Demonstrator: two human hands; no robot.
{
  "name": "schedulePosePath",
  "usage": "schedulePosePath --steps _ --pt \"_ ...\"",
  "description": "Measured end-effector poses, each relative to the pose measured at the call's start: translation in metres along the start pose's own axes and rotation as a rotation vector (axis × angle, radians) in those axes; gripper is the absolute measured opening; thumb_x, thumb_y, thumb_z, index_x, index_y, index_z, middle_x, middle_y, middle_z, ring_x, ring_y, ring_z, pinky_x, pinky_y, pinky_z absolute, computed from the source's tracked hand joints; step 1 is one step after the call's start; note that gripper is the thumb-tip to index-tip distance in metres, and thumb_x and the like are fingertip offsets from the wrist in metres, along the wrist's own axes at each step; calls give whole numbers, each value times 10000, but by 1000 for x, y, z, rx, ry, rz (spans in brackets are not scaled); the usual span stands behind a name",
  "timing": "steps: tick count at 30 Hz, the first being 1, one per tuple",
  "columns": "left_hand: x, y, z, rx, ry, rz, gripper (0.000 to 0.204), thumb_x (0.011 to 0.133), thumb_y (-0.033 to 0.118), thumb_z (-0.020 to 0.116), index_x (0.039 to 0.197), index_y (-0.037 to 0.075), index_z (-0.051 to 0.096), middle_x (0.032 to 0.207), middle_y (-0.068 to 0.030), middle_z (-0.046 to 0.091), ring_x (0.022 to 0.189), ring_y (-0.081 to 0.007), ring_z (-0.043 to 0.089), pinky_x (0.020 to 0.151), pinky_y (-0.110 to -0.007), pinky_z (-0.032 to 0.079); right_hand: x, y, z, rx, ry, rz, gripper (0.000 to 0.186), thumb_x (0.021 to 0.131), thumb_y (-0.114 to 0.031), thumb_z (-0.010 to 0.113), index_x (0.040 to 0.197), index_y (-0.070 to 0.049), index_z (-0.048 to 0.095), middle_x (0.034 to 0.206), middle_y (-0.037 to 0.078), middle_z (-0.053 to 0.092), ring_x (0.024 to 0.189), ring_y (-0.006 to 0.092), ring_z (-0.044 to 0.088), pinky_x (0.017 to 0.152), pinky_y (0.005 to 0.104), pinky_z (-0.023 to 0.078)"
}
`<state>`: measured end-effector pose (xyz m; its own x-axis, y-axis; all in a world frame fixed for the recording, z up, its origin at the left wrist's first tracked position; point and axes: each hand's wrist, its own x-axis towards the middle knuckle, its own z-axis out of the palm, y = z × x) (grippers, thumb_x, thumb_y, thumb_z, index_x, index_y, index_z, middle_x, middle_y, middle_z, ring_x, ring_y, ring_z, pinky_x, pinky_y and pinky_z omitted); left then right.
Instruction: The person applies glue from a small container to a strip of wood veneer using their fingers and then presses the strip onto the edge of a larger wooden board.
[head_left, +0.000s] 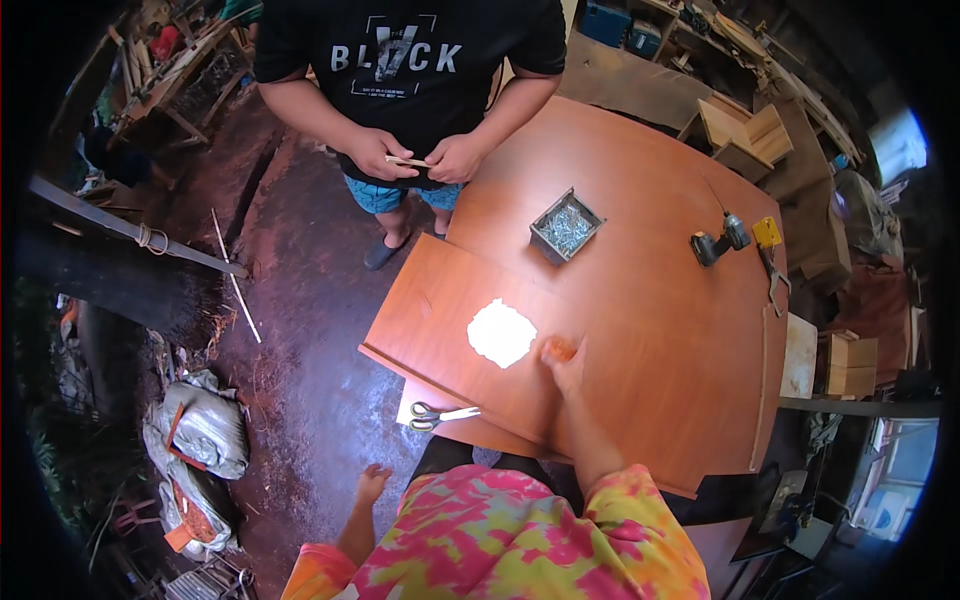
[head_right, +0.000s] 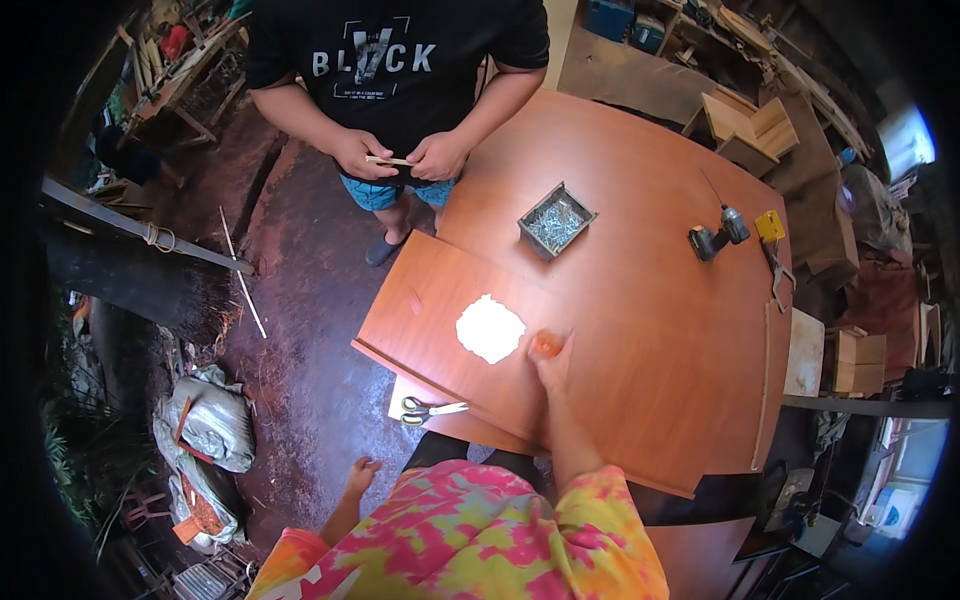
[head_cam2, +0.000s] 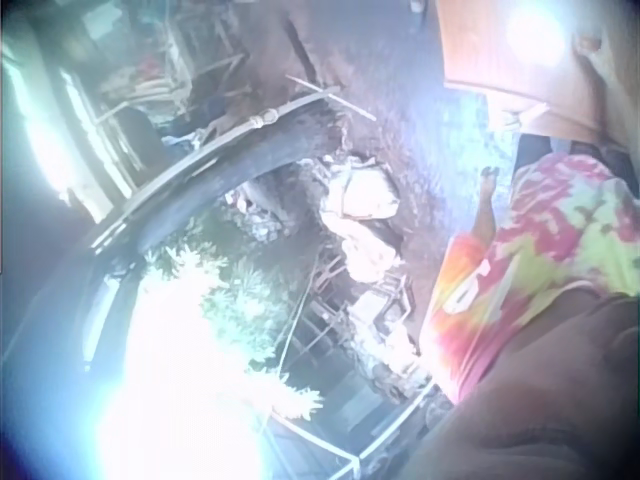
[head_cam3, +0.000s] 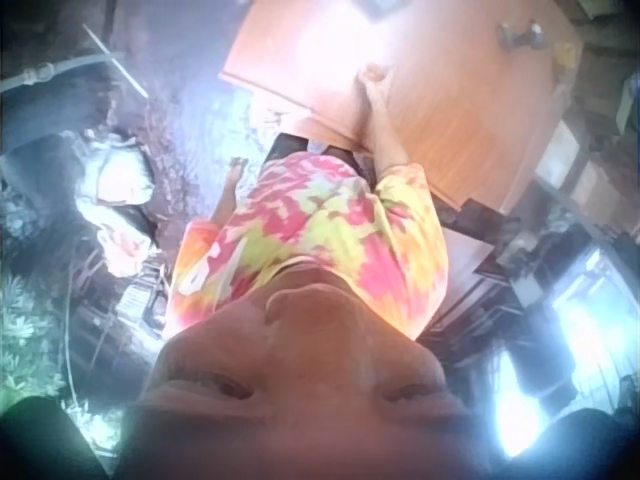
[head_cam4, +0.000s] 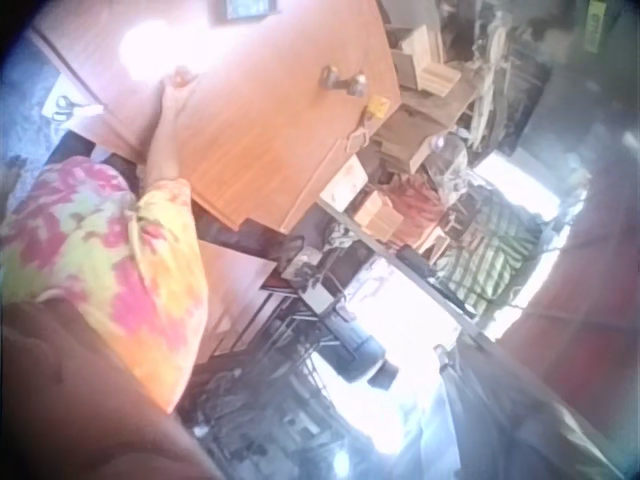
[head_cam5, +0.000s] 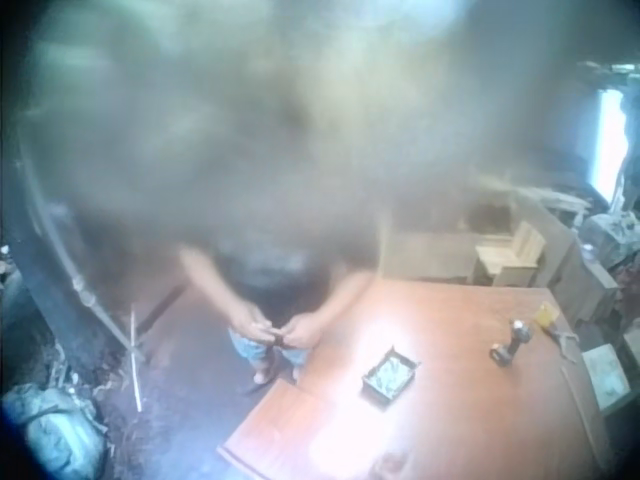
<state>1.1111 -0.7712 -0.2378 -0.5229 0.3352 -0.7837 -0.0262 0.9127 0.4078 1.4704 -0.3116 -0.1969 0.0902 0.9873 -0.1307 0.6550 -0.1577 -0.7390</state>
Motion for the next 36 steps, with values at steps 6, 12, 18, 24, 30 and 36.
schedulePosePath --steps 6,12,18,24,30,36 --pt "25 8 -61 -57 93 28 616 853 323 801 1317 -55 655 994 -101 762 907 -167 677 829 -321 534 99 -49 -2 -57 202 111 1256 669 -489 939 1591 69 295 1620 307 372 1529 398 343 1266 447 279" --pt "48 31 -43 -157 -41 126 573 884 299 801 1315 -50 655 1000 -104 740 945 -185 667 861 -328 527 33 -37 82 -121 130 77 1091 821 -317 860 1670 -122 204 1379 228 622 1258 389 620 1024 466 523" --pt "66 43 -13 -225 -137 220 590 915 324 785 1354 -39 635 1179 -170 736 1073 -213 680 946 -343 527 -196 -38 129 32 -224 88 622 905 -237 703 1490 -99 545 1238 224 688 1139 415 660 968 493 532" --pt "79 52 5 -143 -158 375 586 928 360 775 1362 -10 643 1229 -201 729 1142 -260 690 991 -359 524 -111 -13 122 -19 16 -25 539 882 -167 713 1403 -81 602 1168 222 715 1104 422 672 949 505 534" --pt "-4 -10 -34 142 -90 304 626 911 444 790 1347 15 657 1247 -183 734 1203 -279 683 1013 -390 520 5 -29 112 -131 100 -48 663 860 -86 709 1491 -158 518 1237 165 694 1161 374 644 993 492 515" --pt "-16 -54 -54 425 14 134 699 853 592 743 1342 96 687 1269 -185 726 1221 -374 670 1025 -433 516 20 61 122 -241 101 -87 703 828 -5 671 1497 -143 501 1106 161 694 1068 386 649 977 483 510"
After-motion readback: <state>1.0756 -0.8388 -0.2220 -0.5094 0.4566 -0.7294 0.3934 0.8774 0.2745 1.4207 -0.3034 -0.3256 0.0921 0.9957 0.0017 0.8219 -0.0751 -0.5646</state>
